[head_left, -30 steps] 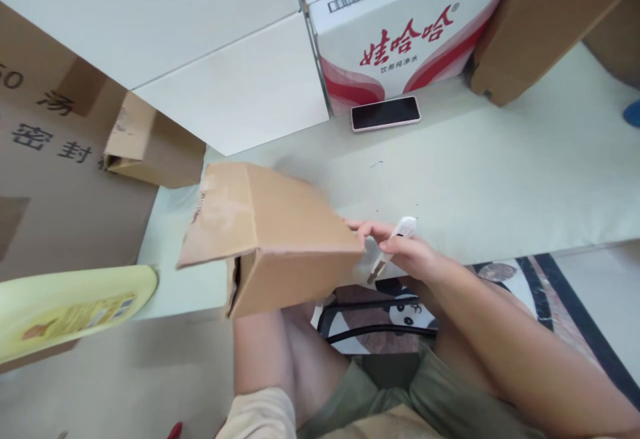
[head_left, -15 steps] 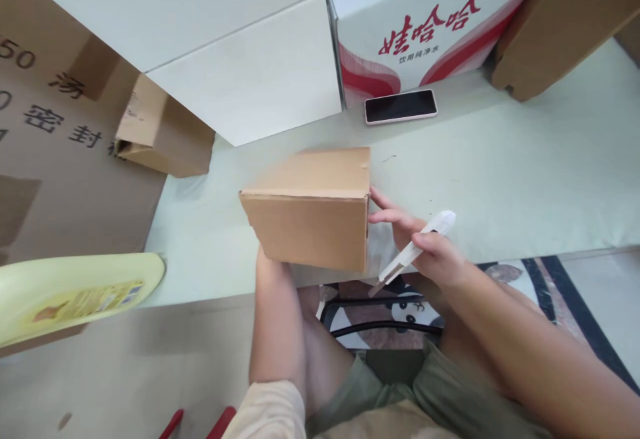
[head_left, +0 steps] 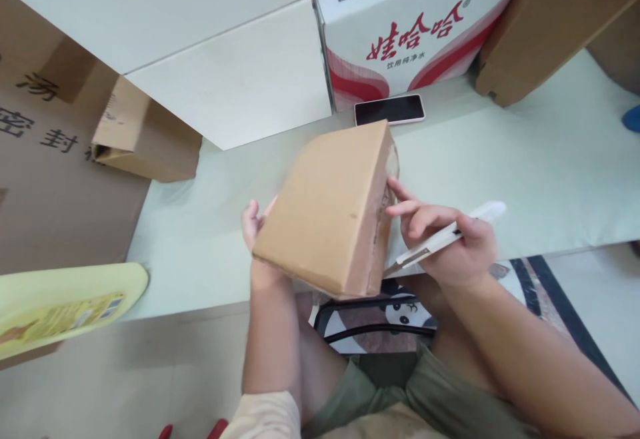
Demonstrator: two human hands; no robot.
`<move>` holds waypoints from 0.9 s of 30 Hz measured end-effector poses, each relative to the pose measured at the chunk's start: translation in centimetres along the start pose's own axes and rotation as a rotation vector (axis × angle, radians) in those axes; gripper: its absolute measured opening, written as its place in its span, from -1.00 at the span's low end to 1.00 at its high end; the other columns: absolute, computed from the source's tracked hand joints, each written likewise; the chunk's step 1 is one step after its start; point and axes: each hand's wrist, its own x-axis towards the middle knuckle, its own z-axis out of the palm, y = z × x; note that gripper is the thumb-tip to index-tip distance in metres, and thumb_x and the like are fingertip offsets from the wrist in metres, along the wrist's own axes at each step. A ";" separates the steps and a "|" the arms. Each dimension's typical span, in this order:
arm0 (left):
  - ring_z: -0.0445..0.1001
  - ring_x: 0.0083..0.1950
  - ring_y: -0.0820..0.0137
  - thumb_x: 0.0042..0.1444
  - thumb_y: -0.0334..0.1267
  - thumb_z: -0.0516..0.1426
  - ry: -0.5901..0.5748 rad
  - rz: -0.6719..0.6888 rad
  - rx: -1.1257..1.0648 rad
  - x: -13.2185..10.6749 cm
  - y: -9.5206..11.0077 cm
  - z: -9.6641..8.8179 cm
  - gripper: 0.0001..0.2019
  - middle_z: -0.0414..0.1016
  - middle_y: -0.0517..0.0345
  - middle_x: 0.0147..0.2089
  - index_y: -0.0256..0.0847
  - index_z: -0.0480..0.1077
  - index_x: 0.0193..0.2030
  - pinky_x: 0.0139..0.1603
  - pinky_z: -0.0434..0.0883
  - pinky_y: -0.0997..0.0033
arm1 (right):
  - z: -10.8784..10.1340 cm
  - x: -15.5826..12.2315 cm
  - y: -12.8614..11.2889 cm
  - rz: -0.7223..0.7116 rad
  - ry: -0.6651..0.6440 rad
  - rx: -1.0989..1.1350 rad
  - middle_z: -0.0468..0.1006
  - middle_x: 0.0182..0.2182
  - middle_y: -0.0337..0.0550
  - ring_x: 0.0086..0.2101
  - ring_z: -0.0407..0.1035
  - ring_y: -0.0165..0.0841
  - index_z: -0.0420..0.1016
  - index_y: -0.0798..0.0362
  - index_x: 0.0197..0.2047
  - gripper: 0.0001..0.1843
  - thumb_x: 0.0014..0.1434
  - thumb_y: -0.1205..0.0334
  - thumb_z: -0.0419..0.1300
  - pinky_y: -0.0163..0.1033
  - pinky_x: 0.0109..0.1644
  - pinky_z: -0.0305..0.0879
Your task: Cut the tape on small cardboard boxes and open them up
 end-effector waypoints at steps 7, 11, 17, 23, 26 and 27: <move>0.47 0.41 -0.04 -0.10 -0.12 0.37 -0.115 -0.059 0.102 0.4 0.7 0.3 -0.37 0.48 -0.02 0.43 -0.12 0.53 0.19 0.27 0.53 0.11 | 0.2 0.8 0.4 0.172 0.069 0.341 0.67 -0.45 -0.18 -0.03 0.58 0.02 0.59 -0.17 -0.48 -0.54 0.12 -0.35 0.19 0.24 0.54 0.05; 0.55 0.33 -0.01 -0.10 -0.14 0.36 -0.078 -0.141 0.087 0.4 0.0 -0.1 -0.33 0.48 -0.02 0.42 -0.10 0.49 0.24 0.22 0.56 0.07 | 0.1 1.1 0.9 0.144 0.144 0.417 0.67 -0.39 -0.22 -0.04 0.58 -0.08 0.59 -0.17 -0.40 -0.61 0.17 -0.27 0.19 0.13 0.54 0.09; 0.59 0.27 -0.15 0.03 0.28 0.34 -0.172 -0.147 0.107 -0.7 -0.2 0.5 -0.25 0.62 -0.14 0.24 -0.13 0.47 0.26 0.16 0.59 -0.03 | 1.1 1.1 0.9 0.209 0.052 0.321 0.68 -0.36 -0.20 0.25 0.43 -0.02 0.54 -0.18 -0.39 -0.54 0.11 -0.38 0.18 0.14 0.58 -0.03; 0.62 0.23 -0.08 -0.12 0.17 0.49 -0.138 -0.177 0.145 -0.1 0.0 -1.1 -0.14 0.60 -0.12 0.27 -0.05 0.44 0.32 0.06 0.62 0.08 | 0.4 1.6 1.0 0.310 0.011 0.457 0.75 -0.24 -0.23 0.23 0.47 -0.07 0.60 -0.21 -0.33 -0.53 0.15 -0.40 0.16 0.14 0.55 0.05; 0.65 0.18 -0.01 -0.09 0.17 0.48 -0.096 -0.175 0.157 0.1 -0.2 -2.5 -0.23 0.62 -0.10 0.25 -0.04 0.50 0.25 0.07 0.63 0.10 | -0.2 2.0 1.6 0.288 0.116 0.432 0.75 -0.20 -0.22 0.26 0.43 -0.05 0.60 -0.21 -0.36 -0.55 0.16 -0.37 0.15 0.15 0.56 0.02; 0.66 0.16 0.01 -0.09 0.18 0.48 -0.079 -0.177 0.158 0.2 -0.2 -2.9 -0.25 0.63 -0.09 0.23 -0.05 0.51 0.23 0.07 0.63 0.11 | -0.2 2.1 1.8 0.276 0.143 0.394 0.74 -0.10 -0.23 0.33 0.35 -0.06 0.61 -0.20 -0.36 -0.55 0.16 -0.35 0.15 0.15 0.58 -0.03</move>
